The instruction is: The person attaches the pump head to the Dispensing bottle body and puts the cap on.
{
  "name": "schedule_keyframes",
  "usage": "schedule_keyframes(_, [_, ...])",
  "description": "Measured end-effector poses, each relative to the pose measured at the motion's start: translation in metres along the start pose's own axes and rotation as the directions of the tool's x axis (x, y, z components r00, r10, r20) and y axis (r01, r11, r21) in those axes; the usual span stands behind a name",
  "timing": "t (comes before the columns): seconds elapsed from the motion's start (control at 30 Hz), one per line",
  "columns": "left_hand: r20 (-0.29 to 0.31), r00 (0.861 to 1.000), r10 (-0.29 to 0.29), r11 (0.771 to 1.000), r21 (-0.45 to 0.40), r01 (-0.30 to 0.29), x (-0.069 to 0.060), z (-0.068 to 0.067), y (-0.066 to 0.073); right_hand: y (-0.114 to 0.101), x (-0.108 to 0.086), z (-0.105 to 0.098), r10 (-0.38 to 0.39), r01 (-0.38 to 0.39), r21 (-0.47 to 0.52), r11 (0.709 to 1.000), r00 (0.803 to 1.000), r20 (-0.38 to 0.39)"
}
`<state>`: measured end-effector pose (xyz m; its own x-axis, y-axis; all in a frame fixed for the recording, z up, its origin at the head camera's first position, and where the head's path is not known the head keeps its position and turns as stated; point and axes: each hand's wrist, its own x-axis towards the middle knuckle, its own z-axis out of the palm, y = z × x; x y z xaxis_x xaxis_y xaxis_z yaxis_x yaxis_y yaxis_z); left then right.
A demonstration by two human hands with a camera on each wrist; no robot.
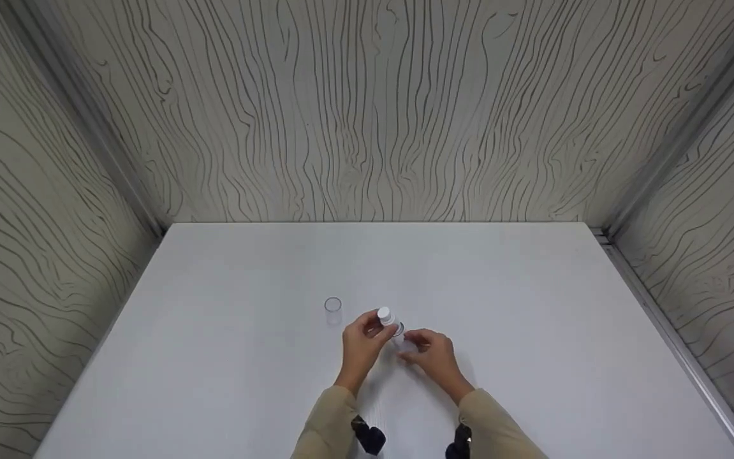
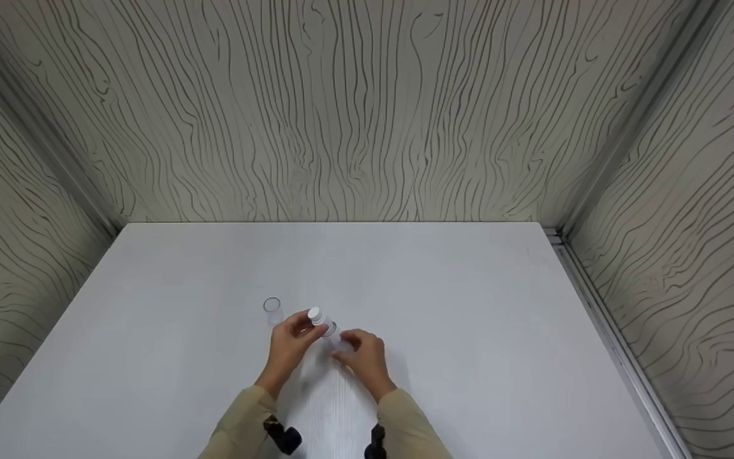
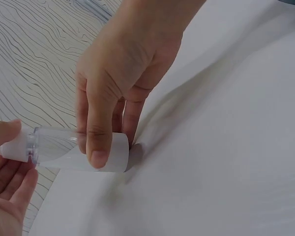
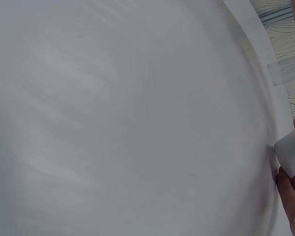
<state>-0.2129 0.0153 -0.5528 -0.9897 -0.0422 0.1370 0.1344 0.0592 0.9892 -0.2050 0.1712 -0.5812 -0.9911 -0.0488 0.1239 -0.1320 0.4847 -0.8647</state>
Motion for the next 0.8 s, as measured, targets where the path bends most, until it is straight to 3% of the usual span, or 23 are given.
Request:
schedule_keyframes(0.3, [0.038, 0.999, -0.008, 0.999, 0.033, 0.007, 0.001, -0.001, 0.001, 0.003, 0.013, -0.01, 0.11, -0.11, -0.01, 0.994, 0.988, 0.105])
schedule_keyframes(0.53, [0.056, 0.998, -0.02, 0.999, 0.036, 0.018, 0.005, -0.001, 0.001, 0.002, 0.017, -0.017, 0.122, -0.121, -0.02, 0.993, 0.977, 0.176])
schedule_keyframes(0.8, [0.053, 0.999, 0.013, 0.998, 0.054, -0.016, 0.008, -0.002, 0.001, 0.001, 0.018, -0.016, 0.118, -0.116, -0.018, 0.993, 0.978, 0.173])
